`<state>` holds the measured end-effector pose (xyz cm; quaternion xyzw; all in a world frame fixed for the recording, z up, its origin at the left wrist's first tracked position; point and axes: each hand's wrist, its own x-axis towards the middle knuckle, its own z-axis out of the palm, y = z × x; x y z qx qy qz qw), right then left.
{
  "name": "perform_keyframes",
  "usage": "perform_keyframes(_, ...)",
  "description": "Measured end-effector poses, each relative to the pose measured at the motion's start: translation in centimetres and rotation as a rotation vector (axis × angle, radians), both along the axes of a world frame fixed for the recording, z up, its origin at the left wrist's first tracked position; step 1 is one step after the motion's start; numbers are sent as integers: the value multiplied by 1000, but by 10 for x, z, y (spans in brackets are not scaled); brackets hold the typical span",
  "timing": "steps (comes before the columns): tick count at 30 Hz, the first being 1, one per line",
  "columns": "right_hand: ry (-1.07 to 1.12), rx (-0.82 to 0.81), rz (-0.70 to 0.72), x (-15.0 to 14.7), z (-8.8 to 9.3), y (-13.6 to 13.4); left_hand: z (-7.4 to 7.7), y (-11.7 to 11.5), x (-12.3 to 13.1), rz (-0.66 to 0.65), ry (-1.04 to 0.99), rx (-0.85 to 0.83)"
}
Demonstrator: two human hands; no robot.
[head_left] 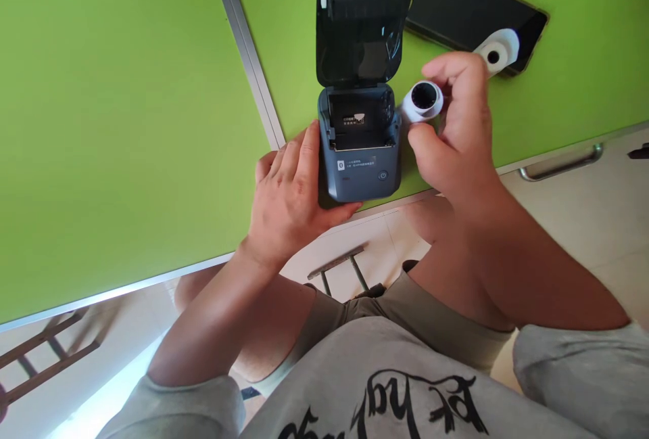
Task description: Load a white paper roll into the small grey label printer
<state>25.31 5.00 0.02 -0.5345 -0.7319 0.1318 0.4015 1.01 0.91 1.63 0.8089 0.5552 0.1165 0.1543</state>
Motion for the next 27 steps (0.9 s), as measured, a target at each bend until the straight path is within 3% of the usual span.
perform_keyframes(3,49,153,-40,1,14,0,-1,0,0,2,3,3)
perform_keyframes(7,51,345,-180,25,24,14,-2,-1,0,-2,22,34)
perform_keyframes(9,-9,281,-210,41,19,23,-3,-1,-1,-7,25,66)
perform_keyframes(12,-56,149,-144,55,4,31,-5,-1,-2,-22,22,115)
perform_keyframes(15,-196,34,-212,55,-5,34,-7,0,-4,-46,22,153)
perform_keyframes(22,-262,-184,-299,45,5,29,-8,1,-6,-55,36,163)
perform_keyframes(27,-222,-144,-267,49,-1,30,-7,0,-3,-25,22,147)
